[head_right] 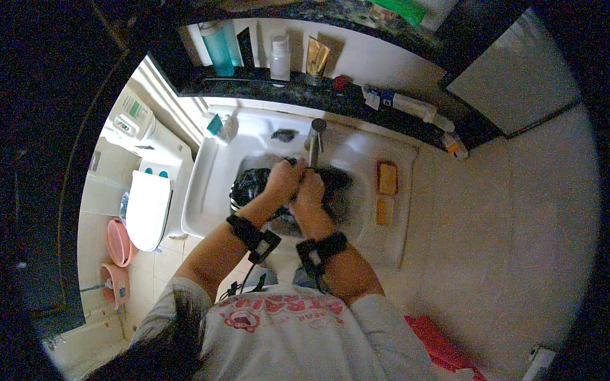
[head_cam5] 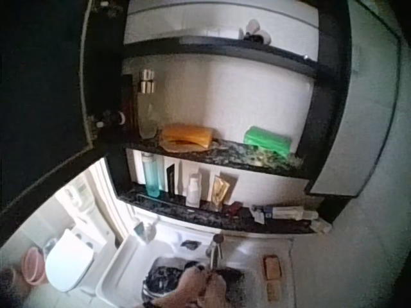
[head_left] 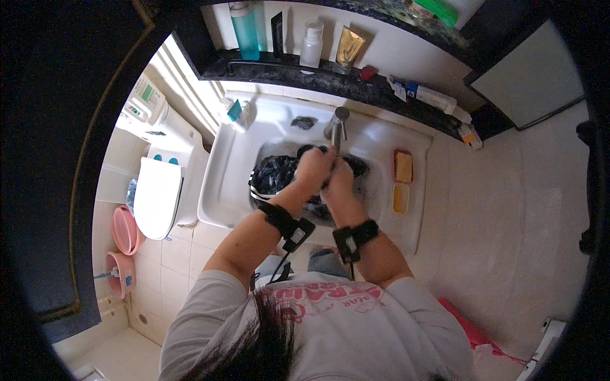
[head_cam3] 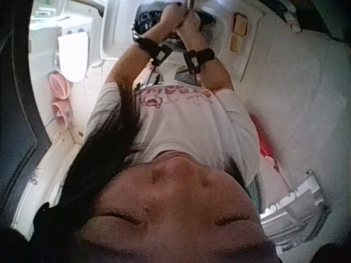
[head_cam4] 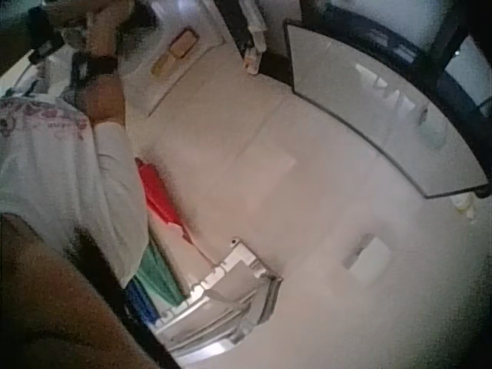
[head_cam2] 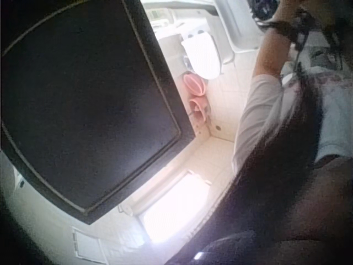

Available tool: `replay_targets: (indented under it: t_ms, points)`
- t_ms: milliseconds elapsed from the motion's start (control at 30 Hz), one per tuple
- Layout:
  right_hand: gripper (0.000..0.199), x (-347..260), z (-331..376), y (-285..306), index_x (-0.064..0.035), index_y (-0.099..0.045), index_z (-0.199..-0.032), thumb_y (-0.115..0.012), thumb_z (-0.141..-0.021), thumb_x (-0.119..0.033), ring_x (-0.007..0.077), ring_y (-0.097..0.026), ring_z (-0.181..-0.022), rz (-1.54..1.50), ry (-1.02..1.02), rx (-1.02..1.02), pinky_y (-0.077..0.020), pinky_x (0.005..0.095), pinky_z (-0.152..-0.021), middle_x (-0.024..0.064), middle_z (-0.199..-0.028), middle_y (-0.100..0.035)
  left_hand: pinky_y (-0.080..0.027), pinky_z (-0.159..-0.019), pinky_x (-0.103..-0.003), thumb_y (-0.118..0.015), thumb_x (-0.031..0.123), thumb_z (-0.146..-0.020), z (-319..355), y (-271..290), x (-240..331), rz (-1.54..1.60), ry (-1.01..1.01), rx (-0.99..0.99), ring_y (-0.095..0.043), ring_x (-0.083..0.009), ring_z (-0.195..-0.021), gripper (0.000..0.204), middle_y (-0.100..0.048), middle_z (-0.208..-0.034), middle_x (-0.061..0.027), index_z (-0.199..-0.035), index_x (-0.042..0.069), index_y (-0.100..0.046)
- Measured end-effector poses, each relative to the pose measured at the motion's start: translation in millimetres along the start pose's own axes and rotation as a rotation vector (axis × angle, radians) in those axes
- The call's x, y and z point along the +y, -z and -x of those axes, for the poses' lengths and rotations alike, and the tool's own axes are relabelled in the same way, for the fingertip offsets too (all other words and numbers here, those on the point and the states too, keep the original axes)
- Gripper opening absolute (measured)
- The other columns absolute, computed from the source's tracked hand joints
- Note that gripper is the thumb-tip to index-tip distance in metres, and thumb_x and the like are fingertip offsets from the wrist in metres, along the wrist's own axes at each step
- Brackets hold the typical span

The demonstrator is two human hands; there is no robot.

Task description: The person hand-washes a dark garment in a bathroom sink. They scrub the fabric with both hands, rinse under running water, and use a yellow sponge to clean the surface. The garment remains in the sink at the end.

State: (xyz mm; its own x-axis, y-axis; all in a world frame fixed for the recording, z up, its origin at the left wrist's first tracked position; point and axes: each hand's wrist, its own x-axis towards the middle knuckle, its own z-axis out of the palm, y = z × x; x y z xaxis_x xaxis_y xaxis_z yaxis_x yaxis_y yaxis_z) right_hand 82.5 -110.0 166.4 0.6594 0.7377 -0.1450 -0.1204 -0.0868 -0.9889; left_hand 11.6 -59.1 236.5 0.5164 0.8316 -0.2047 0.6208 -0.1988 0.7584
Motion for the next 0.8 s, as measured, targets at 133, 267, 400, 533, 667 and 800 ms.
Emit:
replay_targets:
  t_ms: [133,267,400,533,667,800]
  points:
    - [0.024,12.8,-10.2,0.6,-0.0042,-0.059,-0.082,-0.05,-0.082,-0.027,0.0335,-0.058,-0.076,0.496,0.052,0.089,-0.046,0.0412,-0.065,0.0153,-0.08,-0.059,-0.046,-0.06,-0.044,-0.048,0.038,-0.087,1.5,-1.8,-0.2,0.067,-0.006,0.099,-0.061,-0.0393,-0.067,0.048,-0.058,-0.067,-0.0257,-0.072,-0.006,-0.059]
    - [0.021,17.3,-12.5,-2.5,-0.0043,-0.056,-0.081,-0.05,-0.083,-0.024,0.0291,-0.055,-0.069,-0.114,-0.218,0.152,-0.044,0.0392,-0.063,0.013,-0.078,-0.057,-0.042,-0.056,-0.042,-0.051,0.04,-0.086,-12.7,-4.0,-15.2,0.202,-0.009,-0.014,-0.057,-0.0356,-0.058,0.05,-0.058,-0.063,-0.0239,-0.071,-0.007,-0.057]
    - [0.014,15.5,-13.2,1.0,-0.0041,-0.053,-0.078,-0.053,-0.081,-0.018,0.0195,-0.049,-0.064,-0.221,-0.118,0.202,-0.0407,0.0367,-0.06,0.0051,-0.07,-0.052,-0.043,-0.06,-0.04,-0.062,0.035,-0.081,-18.6,0.8,-37.9,0.299,0.193,-0.198,-0.057,-0.0318,-0.064,0.04,-0.062,-0.071,-0.0189,-0.081,-0.005,-0.061]
    - [0.02,8.2,-15.9,15.9,-0.0065,-0.053,-0.094,-0.06,-0.077,-0.016,0.0214,-0.052,-0.081,0.146,0.148,0.17,-0.0434,0.0335,-0.064,0.0069,-0.092,-0.052,-0.046,-0.077,-0.036,-0.07,0.016,-0.073,2.1,15.4,-64.9,0.079,-0.585,-0.049,-0.059,-0.0315,-0.085,0.04,-0.061,-0.097,-0.0195,-0.107,0.001,-0.057]
    - [0.036,-0.6,-4.9,27.3,-0.0127,-0.054,-0.11,-0.064,-0.076,-0.018,0.025,-0.055,-0.09,-0.031,-0.074,0.13,-0.0453,0.0379,-0.065,0.0082,-0.119,-0.046,-0.047,-0.081,-0.036,-0.065,0.005,-0.072,3.5,18.6,-77.6,0.284,-0.304,-0.214,-0.059,-0.033,-0.091,0.037,-0.06,-0.098,-0.0182,-0.108,0.002,-0.056]
    - [0.032,-11.8,18.0,12.8,-0.017,-0.054,-0.112,-0.063,-0.081,-0.019,0.0203,-0.053,-0.082,-0.432,-0.567,0.013,-0.0438,0.0352,-0.063,0.0034,-0.108,-0.054,-0.045,-0.075,-0.045,-0.055,0.018,-0.082,-0.2,8.6,-60.8,0.714,-0.316,0.175,-0.058,-0.0399,-0.083,0.024,-0.06,-0.087,-0.0231,-0.098,0.0,-0.054]
